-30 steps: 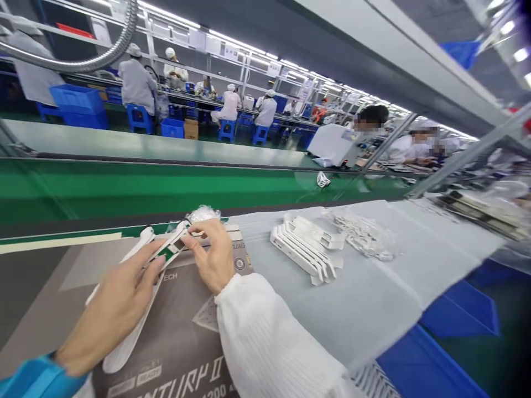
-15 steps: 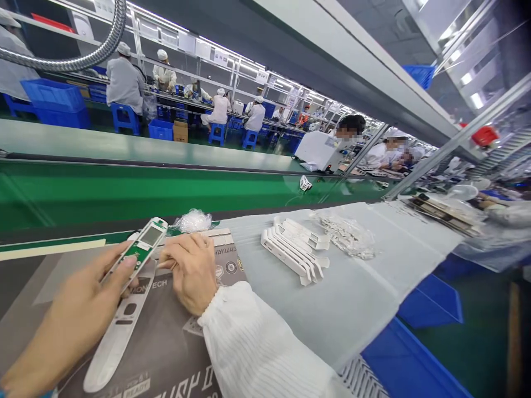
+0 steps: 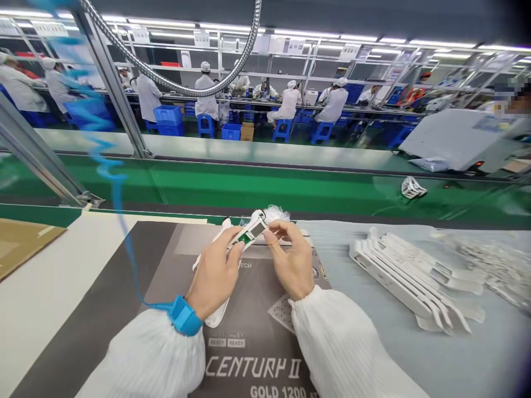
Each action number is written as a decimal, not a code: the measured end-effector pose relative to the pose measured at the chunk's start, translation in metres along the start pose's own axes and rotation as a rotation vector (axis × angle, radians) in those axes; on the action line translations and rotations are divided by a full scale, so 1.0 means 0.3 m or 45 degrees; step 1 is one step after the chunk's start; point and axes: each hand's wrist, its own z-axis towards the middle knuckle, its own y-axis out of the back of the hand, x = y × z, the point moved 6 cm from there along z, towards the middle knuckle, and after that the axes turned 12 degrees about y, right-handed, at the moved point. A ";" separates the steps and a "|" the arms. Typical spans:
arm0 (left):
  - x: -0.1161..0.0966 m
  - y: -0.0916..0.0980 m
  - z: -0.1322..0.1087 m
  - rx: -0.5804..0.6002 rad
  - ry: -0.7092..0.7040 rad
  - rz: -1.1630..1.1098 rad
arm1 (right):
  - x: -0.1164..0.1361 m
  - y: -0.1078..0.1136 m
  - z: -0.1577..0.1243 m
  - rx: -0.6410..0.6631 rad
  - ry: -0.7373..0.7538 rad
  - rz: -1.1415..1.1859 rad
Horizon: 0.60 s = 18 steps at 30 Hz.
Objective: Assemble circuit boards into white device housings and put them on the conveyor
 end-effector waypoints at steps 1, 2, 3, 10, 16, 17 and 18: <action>-0.009 0.003 -0.005 -0.031 -0.044 0.075 | 0.014 0.006 0.005 0.009 0.089 -0.072; -0.017 0.004 -0.009 -0.058 -0.093 0.147 | 0.029 0.011 0.009 0.027 0.189 -0.159; -0.024 0.003 -0.013 -0.076 -0.139 0.213 | 0.042 0.013 0.013 0.050 0.288 -0.262; -0.011 -0.011 -0.008 0.029 -0.089 0.206 | 0.085 0.001 0.023 0.133 0.590 -0.726; 0.026 -0.019 0.022 0.219 0.211 -0.479 | 0.031 -0.033 -0.001 0.177 0.096 -0.169; 0.024 -0.019 0.023 0.212 0.195 -0.529 | 0.012 -0.036 -0.008 0.143 -0.036 -0.030; 0.021 -0.021 0.023 0.202 0.170 -0.558 | -0.005 -0.040 -0.015 0.104 -0.153 0.098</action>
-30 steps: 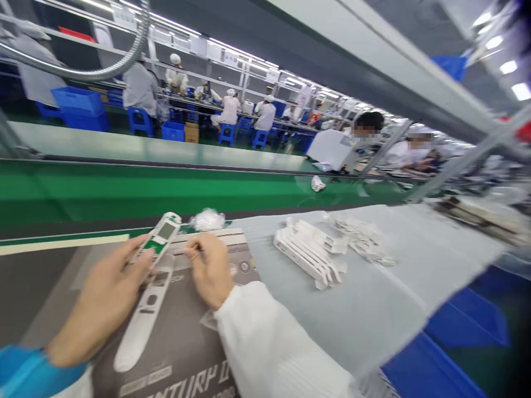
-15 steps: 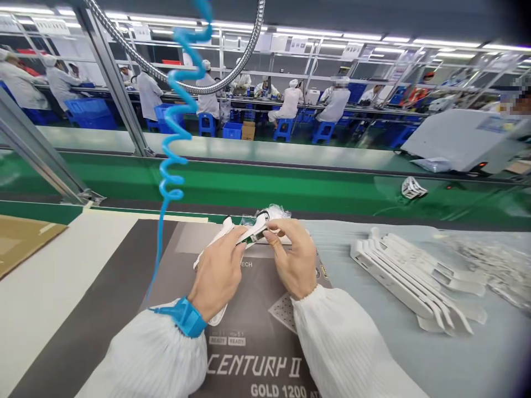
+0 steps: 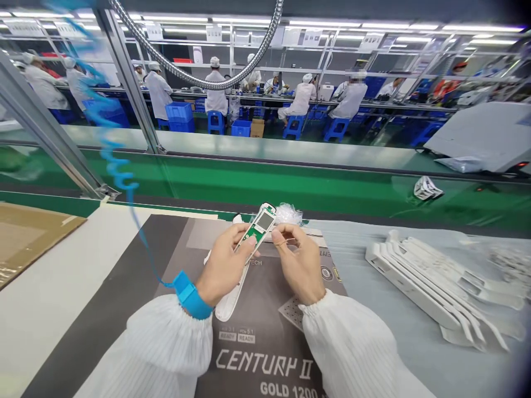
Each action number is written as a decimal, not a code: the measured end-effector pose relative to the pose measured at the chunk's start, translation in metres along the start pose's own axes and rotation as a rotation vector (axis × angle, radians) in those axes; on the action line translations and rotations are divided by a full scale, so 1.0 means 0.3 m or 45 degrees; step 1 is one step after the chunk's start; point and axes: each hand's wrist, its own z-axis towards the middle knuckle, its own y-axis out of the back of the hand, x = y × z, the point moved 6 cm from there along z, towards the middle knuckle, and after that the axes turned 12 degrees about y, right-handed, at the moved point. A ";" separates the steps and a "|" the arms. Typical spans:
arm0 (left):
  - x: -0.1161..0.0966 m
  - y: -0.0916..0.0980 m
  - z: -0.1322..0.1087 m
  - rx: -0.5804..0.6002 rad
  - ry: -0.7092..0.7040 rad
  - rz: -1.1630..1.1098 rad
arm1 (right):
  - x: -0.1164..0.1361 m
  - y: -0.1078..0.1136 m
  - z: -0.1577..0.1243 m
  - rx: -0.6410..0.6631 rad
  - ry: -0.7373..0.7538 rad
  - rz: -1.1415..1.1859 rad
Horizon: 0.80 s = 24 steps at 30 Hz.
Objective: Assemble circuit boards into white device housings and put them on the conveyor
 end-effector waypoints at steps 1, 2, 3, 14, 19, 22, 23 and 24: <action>-0.001 -0.005 -0.003 -0.006 -0.027 -0.014 | -0.015 -0.003 -0.004 -0.037 -0.089 0.114; 0.000 -0.011 -0.007 -0.012 -0.045 -0.011 | -0.025 -0.005 -0.008 -0.073 -0.158 0.207; 0.000 -0.018 -0.012 -0.026 -0.063 0.011 | -0.032 -0.007 -0.010 -0.105 -0.208 0.283; -0.027 -0.063 -0.061 -0.339 -0.327 0.685 | -0.046 -0.035 -0.033 -0.210 -0.511 0.666; -0.037 -0.013 -0.047 -0.526 -0.264 0.629 | -0.004 -0.018 -0.014 -0.121 -0.322 0.594; -0.034 0.082 -0.020 -0.611 -0.121 0.220 | -0.054 0.049 0.046 -0.154 -0.189 0.234; -0.032 0.113 -0.009 -0.610 -0.100 0.058 | -0.088 0.074 0.071 -0.151 -0.173 0.032; -0.030 0.143 0.001 -0.610 -0.095 -0.083 | -0.126 0.096 0.095 -0.117 -0.172 -0.203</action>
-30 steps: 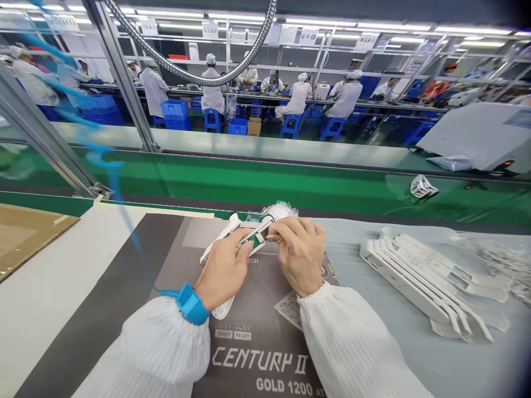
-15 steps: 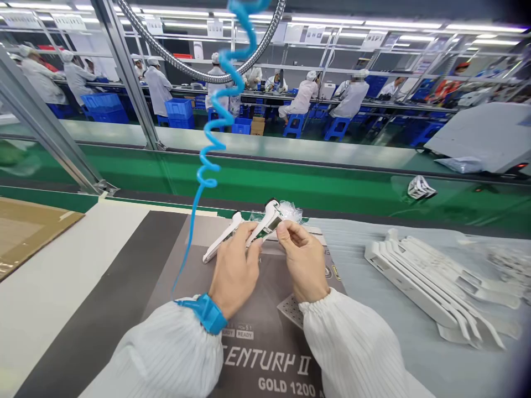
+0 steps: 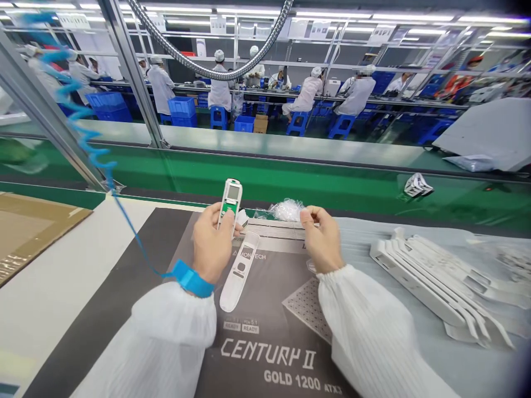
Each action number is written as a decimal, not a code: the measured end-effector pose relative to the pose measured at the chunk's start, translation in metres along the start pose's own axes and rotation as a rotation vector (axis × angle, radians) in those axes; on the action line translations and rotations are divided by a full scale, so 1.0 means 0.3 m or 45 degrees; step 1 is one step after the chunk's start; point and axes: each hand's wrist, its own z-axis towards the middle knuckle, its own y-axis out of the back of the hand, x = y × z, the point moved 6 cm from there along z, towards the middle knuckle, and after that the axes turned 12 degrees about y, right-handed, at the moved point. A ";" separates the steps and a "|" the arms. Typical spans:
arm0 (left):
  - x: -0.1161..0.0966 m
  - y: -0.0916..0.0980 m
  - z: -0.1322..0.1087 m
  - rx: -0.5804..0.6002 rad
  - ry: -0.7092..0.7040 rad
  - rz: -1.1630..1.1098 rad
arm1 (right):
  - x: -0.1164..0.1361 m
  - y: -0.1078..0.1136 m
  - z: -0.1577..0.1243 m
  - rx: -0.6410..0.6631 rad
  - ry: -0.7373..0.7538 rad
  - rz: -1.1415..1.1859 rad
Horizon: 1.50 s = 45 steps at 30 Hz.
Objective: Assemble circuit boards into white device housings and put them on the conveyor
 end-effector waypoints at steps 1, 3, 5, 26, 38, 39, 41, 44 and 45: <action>0.001 0.020 0.021 -0.013 0.019 -0.103 | -0.037 0.006 0.028 0.062 0.005 -0.249; 0.002 0.053 0.053 -0.054 0.017 -0.217 | -0.092 0.013 0.065 0.202 0.038 -0.664; 0.004 0.070 0.071 -0.079 -0.004 -0.282 | -0.098 0.028 0.073 0.249 0.125 -0.864; -0.041 0.084 0.032 -0.196 -0.102 0.449 | 0.095 -0.069 -0.137 1.008 0.067 -0.443; -0.019 0.092 0.047 -0.209 0.059 1.210 | 0.081 0.345 -0.095 0.683 0.043 -0.939; -0.029 0.097 0.040 -0.244 0.056 1.179 | 0.058 0.413 -0.095 0.608 0.005 -1.110; -0.047 0.097 0.024 -0.270 0.024 1.078 | 0.007 0.524 -0.108 0.536 -0.099 -1.424; -0.062 0.082 0.006 -0.242 -0.061 0.918 | -0.058 0.593 -0.148 0.591 -0.195 -1.581; -0.063 0.076 0.003 -0.228 -0.084 0.881 | -0.068 0.593 -0.163 0.611 -0.192 -1.558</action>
